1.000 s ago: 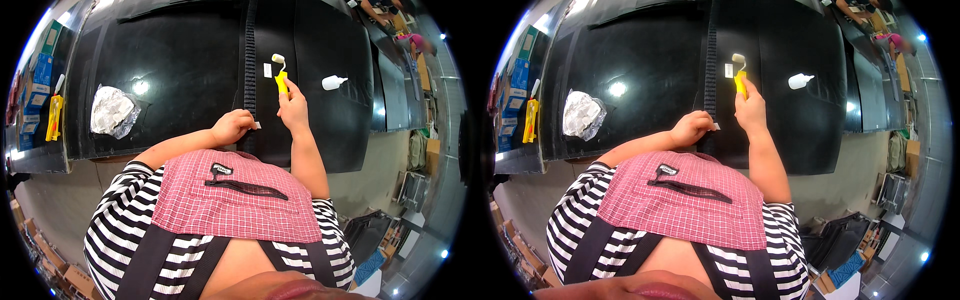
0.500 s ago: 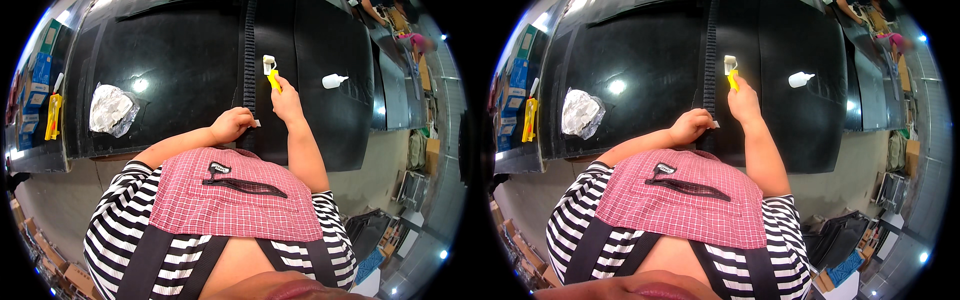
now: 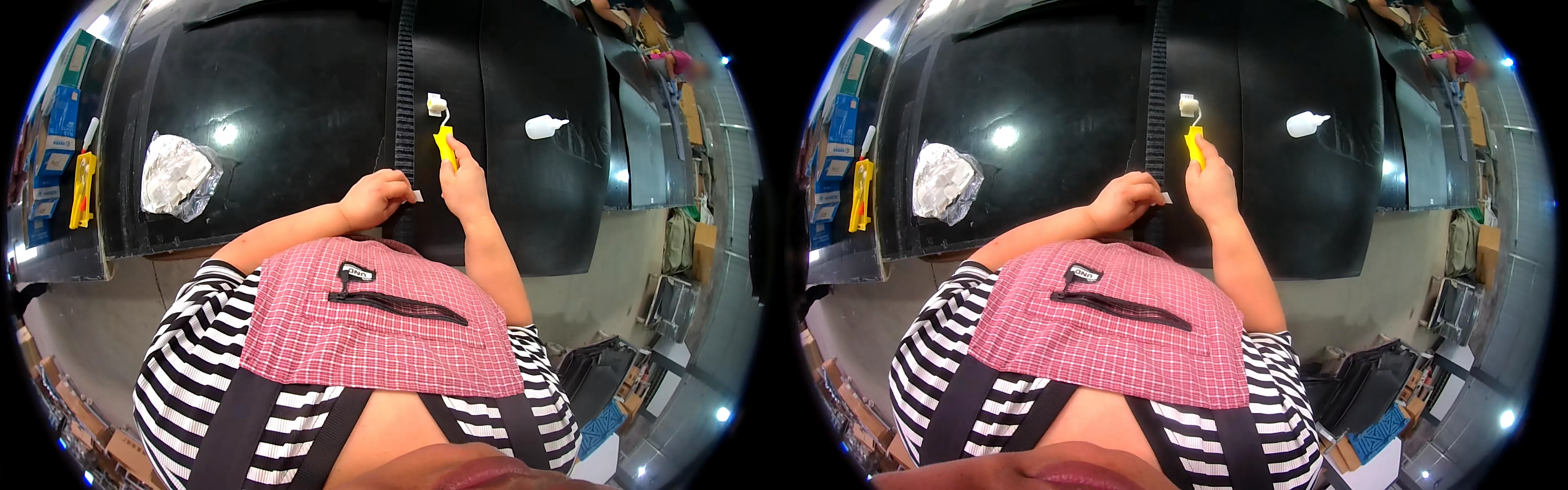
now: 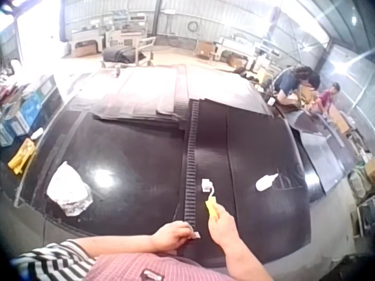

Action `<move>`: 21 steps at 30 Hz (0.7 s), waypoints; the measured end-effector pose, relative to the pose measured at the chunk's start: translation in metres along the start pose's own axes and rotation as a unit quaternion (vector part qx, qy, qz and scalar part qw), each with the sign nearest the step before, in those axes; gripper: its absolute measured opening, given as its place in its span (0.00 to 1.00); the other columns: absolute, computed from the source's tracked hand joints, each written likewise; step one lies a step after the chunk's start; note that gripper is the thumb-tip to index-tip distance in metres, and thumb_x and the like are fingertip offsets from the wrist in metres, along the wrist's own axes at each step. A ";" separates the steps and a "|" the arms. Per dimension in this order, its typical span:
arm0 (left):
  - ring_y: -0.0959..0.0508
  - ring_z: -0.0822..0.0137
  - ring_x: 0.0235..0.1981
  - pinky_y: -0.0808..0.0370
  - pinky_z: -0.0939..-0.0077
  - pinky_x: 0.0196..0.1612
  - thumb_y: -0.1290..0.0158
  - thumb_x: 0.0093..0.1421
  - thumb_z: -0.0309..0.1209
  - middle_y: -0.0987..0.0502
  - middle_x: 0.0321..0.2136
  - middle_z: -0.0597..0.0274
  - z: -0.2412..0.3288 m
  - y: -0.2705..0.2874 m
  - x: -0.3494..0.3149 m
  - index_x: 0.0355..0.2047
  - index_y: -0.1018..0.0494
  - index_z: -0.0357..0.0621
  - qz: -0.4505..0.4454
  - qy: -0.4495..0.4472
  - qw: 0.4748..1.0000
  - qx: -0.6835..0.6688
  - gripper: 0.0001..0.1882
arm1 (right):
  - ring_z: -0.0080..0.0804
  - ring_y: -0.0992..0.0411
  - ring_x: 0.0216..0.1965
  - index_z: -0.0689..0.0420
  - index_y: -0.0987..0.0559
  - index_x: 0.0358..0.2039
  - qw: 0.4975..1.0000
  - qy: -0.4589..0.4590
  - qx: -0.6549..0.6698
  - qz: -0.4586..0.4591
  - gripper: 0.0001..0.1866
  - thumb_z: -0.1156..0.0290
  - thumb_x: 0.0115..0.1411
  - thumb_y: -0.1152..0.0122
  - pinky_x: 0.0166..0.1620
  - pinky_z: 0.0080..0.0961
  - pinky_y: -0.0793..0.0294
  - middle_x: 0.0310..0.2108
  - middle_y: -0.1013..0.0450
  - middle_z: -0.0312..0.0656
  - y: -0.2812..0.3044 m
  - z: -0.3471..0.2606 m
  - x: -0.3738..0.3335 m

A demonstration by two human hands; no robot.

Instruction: The person applies adhesive from a white bottle onto small rectangular patches on a large black mat. They use a yellow roller to smooth the patches and then lift and stack the mat with other similar mats on a table.

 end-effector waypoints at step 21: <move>0.20 0.55 0.41 0.21 0.65 0.44 0.42 0.55 0.17 0.21 0.37 0.59 -0.002 0.001 -0.001 0.34 0.19 0.45 -0.002 0.015 1.000 -0.014 0.10 | 0.46 0.18 0.41 0.56 0.27 0.63 0.995 -0.071 -0.020 -0.068 0.25 0.69 0.65 0.45 0.45 0.35 0.20 0.44 0.19 0.55 0.030 -0.008 -0.030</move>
Point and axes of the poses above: each hand's wrist, its own x-axis towards the middle knuckle, its own y-axis out of the back of the hand, z = x × y, the point moved 4 cm from there along x, towards the middle knuckle
